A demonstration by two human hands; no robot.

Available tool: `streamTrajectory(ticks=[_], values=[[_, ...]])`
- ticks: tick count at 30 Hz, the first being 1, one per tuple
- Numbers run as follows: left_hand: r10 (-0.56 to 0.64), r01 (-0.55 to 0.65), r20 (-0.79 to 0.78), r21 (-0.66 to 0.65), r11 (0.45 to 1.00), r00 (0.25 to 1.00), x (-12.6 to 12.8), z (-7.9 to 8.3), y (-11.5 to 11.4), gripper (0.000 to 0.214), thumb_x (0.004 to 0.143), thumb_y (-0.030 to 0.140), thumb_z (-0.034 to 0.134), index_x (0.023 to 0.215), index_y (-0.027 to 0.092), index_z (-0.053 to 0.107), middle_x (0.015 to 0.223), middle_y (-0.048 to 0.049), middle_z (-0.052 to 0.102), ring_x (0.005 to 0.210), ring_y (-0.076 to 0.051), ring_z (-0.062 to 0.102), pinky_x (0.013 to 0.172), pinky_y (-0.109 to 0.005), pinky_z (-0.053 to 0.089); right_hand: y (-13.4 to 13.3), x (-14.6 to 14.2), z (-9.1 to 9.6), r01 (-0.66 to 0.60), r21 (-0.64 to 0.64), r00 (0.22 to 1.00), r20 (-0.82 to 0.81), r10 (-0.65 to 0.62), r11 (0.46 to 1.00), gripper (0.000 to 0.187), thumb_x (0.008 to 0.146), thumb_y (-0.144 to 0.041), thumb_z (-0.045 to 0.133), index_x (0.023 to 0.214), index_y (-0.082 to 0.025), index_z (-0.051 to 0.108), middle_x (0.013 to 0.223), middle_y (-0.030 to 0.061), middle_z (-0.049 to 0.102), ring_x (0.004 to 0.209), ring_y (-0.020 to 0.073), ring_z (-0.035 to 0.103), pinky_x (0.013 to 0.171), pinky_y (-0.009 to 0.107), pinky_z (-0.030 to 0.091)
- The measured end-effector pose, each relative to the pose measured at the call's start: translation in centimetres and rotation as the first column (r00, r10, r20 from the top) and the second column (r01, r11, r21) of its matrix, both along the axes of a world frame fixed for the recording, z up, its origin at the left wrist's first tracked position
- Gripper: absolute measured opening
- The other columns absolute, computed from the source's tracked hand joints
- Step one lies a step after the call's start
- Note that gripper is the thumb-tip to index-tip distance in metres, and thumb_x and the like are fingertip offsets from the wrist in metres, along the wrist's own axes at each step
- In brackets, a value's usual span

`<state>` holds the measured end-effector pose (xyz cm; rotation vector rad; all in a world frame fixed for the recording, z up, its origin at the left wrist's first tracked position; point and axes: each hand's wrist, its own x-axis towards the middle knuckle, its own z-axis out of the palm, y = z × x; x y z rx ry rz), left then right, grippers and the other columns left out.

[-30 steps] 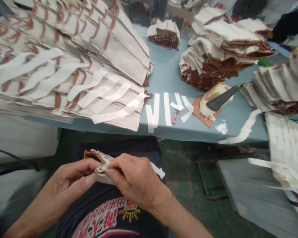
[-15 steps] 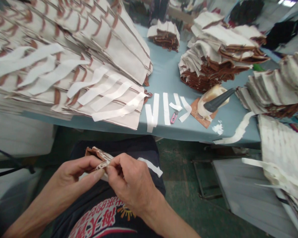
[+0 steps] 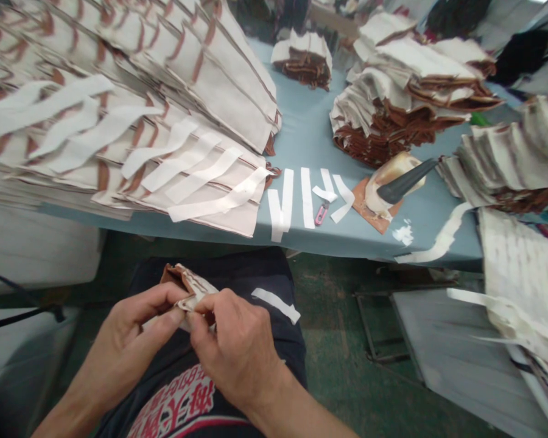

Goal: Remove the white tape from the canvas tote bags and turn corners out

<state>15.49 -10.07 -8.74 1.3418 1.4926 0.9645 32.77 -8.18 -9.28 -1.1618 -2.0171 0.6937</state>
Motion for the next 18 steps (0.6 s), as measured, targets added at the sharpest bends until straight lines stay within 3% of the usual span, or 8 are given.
streamTrajectory(ticks=[4,10,14,18], values=[[0.039,-0.033,-0.068,0.085,0.996,0.997,0.5,0.3,-0.1,0.023,0.090,0.025,0.057,0.073,0.022,0.072,0.066,0.0042,0.072,0.060,-0.016,0.066,0.060,-0.024,0.049,-0.2,-0.2,-0.2,0.032,-0.074,0.998,-0.054,-0.036,0.997,0.019,0.102,-0.024,0.059,0.084,-0.020,0.064,0.069,-0.0003,0.069,0.053,0.0112,0.061,0.054,0.022,0.047],[0.070,-0.057,-0.129,0.105,0.993,0.989,0.8,0.2,-0.1,0.022,0.087,0.023,0.057,0.070,0.022,0.071,0.061,0.0049,0.070,0.054,-0.014,0.064,0.056,-0.023,0.047,-0.3,-0.2,-0.8,0.059,-0.193,0.987,-0.137,-0.086,0.979,0.008,0.094,-0.023,0.062,0.086,-0.021,0.062,0.066,-0.0027,0.066,0.052,0.0104,0.060,0.052,0.020,0.046],[0.064,-0.056,-0.090,0.087,0.995,0.994,0.7,0.1,0.0,0.025,0.090,0.024,0.057,0.071,0.022,0.072,0.065,0.0045,0.073,0.059,-0.015,0.067,0.058,-0.022,0.049,-0.3,-0.4,-1.1,0.069,-0.182,0.987,-0.130,-0.093,0.981,0.007,0.091,-0.023,0.062,0.084,-0.021,0.062,0.064,-0.0032,0.064,0.052,0.0102,0.058,0.052,0.021,0.044],[0.072,-0.064,-0.091,0.092,0.994,0.993,0.7,0.1,0.2,0.025,0.090,0.024,0.057,0.071,0.022,0.073,0.065,0.0050,0.073,0.060,-0.015,0.067,0.059,-0.021,0.049,-0.1,-0.6,-0.9,0.049,-0.354,0.978,-0.172,-0.117,0.934,0.009,0.090,-0.027,0.064,0.084,-0.020,0.063,0.063,-0.0037,0.063,0.050,0.0092,0.057,0.049,0.019,0.043]])
